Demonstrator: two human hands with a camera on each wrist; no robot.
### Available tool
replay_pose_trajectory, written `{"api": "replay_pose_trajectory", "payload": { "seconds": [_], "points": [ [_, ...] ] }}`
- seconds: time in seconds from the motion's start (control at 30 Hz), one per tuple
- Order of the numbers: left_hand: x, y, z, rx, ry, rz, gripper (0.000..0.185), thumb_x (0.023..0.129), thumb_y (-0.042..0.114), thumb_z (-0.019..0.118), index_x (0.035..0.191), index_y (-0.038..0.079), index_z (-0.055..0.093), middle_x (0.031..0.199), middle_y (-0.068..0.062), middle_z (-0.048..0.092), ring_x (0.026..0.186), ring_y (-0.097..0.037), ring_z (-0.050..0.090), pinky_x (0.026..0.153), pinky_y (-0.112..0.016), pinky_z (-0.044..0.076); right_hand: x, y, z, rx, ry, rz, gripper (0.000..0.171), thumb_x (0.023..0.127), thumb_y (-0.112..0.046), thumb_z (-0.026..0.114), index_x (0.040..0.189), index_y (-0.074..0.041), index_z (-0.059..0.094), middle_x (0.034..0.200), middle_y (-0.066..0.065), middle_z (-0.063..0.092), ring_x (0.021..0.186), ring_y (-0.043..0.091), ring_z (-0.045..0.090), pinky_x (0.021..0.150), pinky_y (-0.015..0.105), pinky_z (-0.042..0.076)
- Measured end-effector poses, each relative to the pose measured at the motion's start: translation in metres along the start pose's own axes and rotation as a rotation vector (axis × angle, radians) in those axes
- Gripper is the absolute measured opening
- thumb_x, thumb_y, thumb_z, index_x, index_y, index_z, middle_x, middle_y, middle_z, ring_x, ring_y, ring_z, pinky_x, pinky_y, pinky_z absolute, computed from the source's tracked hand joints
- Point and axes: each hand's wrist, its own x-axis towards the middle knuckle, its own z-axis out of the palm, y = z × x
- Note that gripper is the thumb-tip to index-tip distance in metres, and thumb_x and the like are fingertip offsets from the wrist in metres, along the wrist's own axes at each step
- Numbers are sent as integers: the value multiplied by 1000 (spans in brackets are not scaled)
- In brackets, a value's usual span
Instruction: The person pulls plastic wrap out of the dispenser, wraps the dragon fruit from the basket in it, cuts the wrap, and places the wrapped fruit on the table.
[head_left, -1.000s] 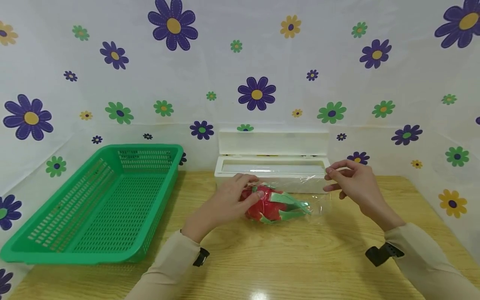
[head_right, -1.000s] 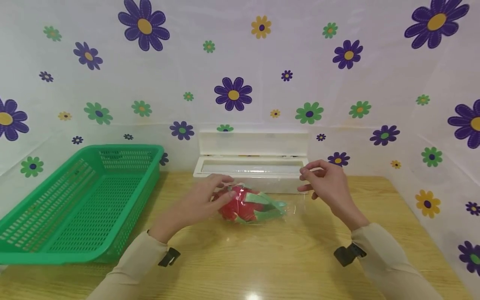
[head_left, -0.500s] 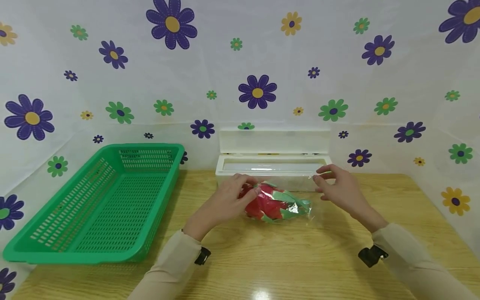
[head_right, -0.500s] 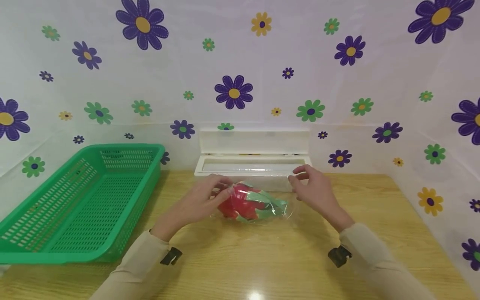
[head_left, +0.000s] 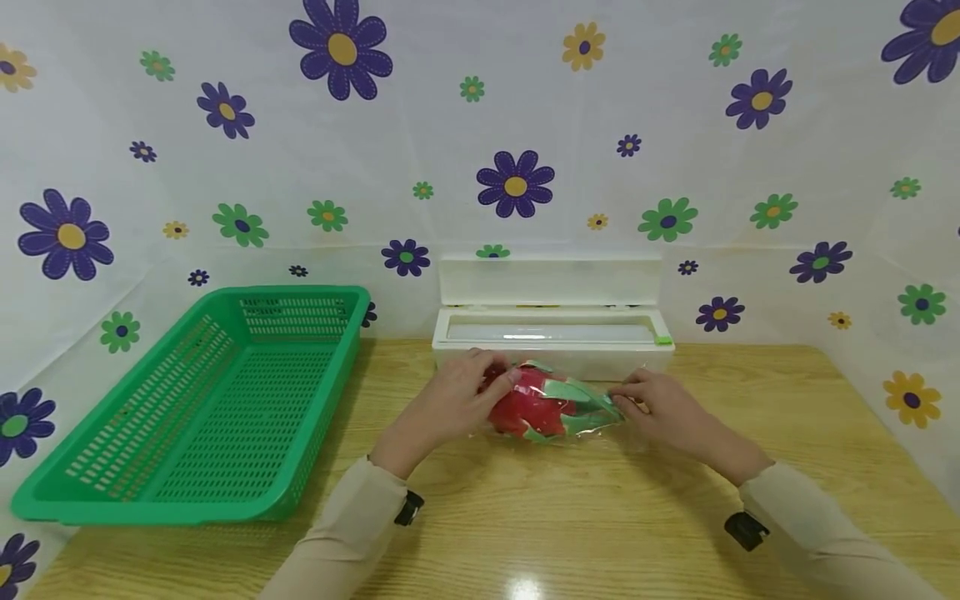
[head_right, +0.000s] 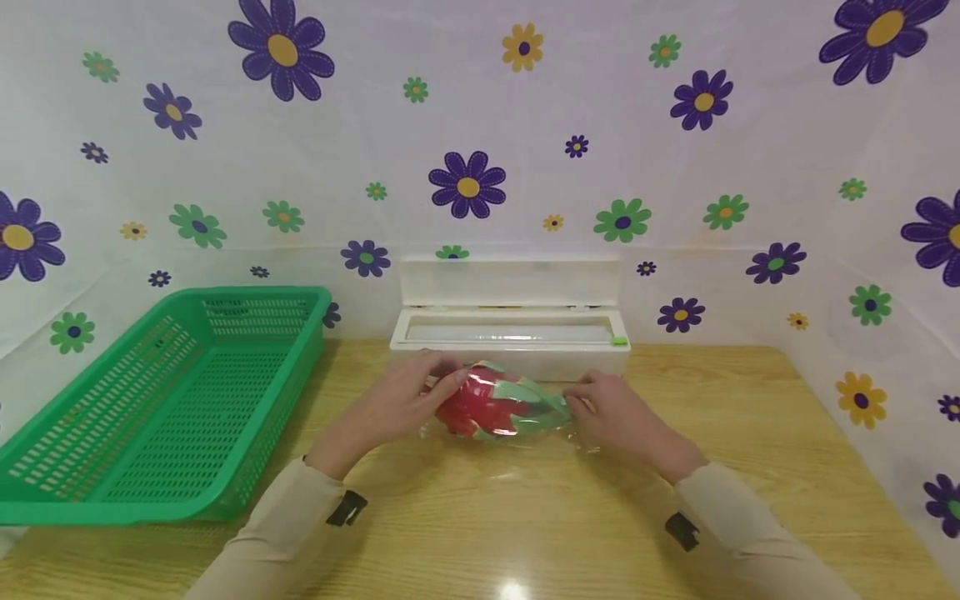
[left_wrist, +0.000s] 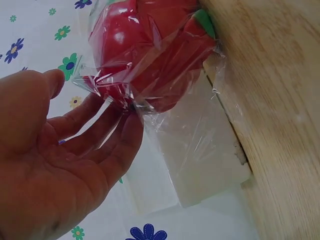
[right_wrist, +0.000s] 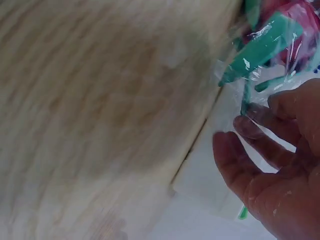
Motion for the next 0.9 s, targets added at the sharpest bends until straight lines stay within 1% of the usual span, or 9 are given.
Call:
{"api": "replay_pose_trajectory", "payload": {
  "seconds": [0.13,0.27,0.4,0.47,0.57,0.63,0.73,0.83,0.9],
  "points": [
    [1,0,0,9,-2,5,38,106,38,54,128,9,65,121,-9,68,109,-23,63,97,-39,58,0,2,1,22,-26,68,24,102,-7,56,107,5,77,91,9,62,78,15,51,66,26,42],
    [2,0,-1,0,-13,-3,39,106,39,54,130,10,65,122,-9,68,111,-23,64,97,-39,58,4,3,-2,73,-42,158,32,104,-11,48,102,3,77,88,10,60,77,16,48,66,28,39],
    [4,-1,-3,-34,-32,-27,39,106,39,53,130,9,65,123,-8,68,111,-22,64,96,-38,59,6,5,-7,119,-63,227,34,105,-18,50,99,0,78,87,10,63,72,16,45,61,28,38],
    [5,-1,-4,-45,-36,-33,40,107,39,53,130,9,65,123,-8,68,111,-23,64,96,-38,59,4,7,-10,129,-48,268,34,105,-21,52,99,-1,78,86,11,66,68,16,46,58,29,38],
    [7,-2,-5,-61,-36,-33,40,106,40,53,131,10,64,123,-8,69,112,-23,64,96,-38,59,0,10,-14,113,14,295,30,105,-22,55,102,-2,77,91,11,70,69,13,51,58,27,41],
    [7,-4,-5,-68,-33,-31,41,106,41,52,131,11,64,123,-8,70,113,-22,65,96,-38,59,-2,12,-14,105,63,257,24,103,-19,58,104,-3,76,92,10,71,72,12,55,60,26,43],
    [8,-7,-3,-88,-23,-29,40,106,42,52,130,12,64,123,-7,70,114,-21,65,96,-37,59,-5,11,-10,108,111,107,17,100,-14,64,110,-5,75,98,7,72,78,13,61,60,23,47],
    [8,-10,-2,-93,-15,-21,41,106,43,52,130,12,64,123,-6,70,114,-21,65,96,-38,59,-6,6,-4,123,78,-20,25,99,-15,66,122,-8,71,109,6,72,89,18,62,63,23,48],
    [9,-10,-1,-91,-14,-14,41,106,42,52,130,12,64,122,-7,70,114,-22,65,96,-38,59,-7,1,0,109,26,-33,33,102,-23,63,132,-11,66,119,6,70,99,22,61,69,26,49]
  ]
}}
